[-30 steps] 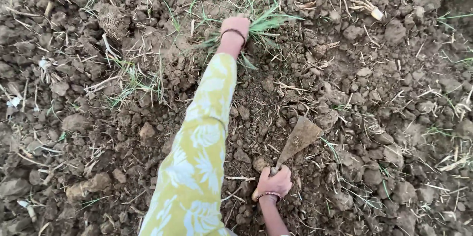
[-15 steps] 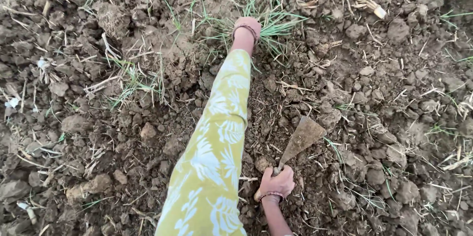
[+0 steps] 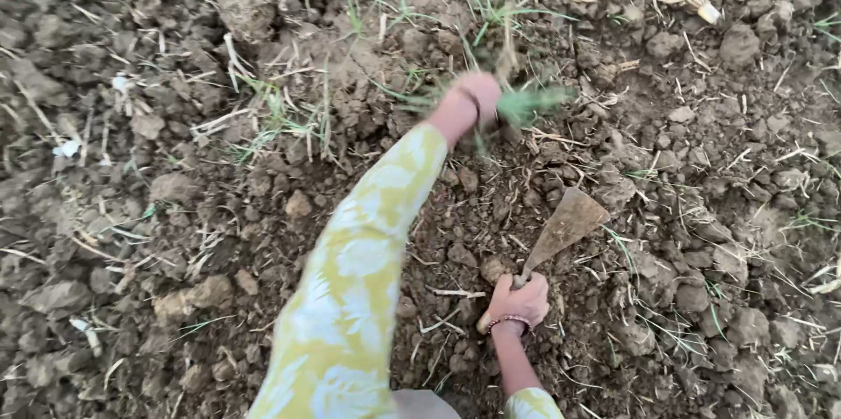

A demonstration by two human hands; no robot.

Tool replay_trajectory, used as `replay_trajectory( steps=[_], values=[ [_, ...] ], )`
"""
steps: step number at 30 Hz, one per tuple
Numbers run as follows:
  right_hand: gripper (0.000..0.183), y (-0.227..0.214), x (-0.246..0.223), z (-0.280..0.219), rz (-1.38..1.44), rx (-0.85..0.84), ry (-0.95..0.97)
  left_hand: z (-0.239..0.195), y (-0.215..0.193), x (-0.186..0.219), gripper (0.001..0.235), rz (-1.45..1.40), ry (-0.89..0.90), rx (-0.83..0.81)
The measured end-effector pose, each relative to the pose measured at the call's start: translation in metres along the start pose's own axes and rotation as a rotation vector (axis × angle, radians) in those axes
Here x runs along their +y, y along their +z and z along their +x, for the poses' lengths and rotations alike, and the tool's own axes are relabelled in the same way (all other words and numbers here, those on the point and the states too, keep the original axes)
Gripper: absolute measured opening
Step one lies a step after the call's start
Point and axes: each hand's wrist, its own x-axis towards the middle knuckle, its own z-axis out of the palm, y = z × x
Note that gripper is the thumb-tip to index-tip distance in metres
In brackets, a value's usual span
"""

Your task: The recorder is weeding in the field using a small hand trowel.

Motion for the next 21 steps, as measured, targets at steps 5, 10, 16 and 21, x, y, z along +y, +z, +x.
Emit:
replay_trajectory(
  steps=[5,10,16,21],
  values=[
    [0.035,-0.005,-0.005,0.002,-0.023,-0.04,0.043,-0.09,0.008,0.059,0.072,0.033,0.315,-0.242],
    [0.035,-0.004,-0.001,-0.001,0.0,-0.026,0.018,0.026,0.051,-0.004,0.029,-0.043,0.006,0.3],
    [0.04,0.003,0.005,-0.003,-0.025,-0.021,-0.026,0.171,0.037,-0.071,0.024,0.009,-0.011,0.395],
    [0.045,0.0,0.002,0.001,-0.026,-0.04,-0.013,0.214,0.046,-0.07,0.033,-0.122,-0.298,0.264]
  ],
)
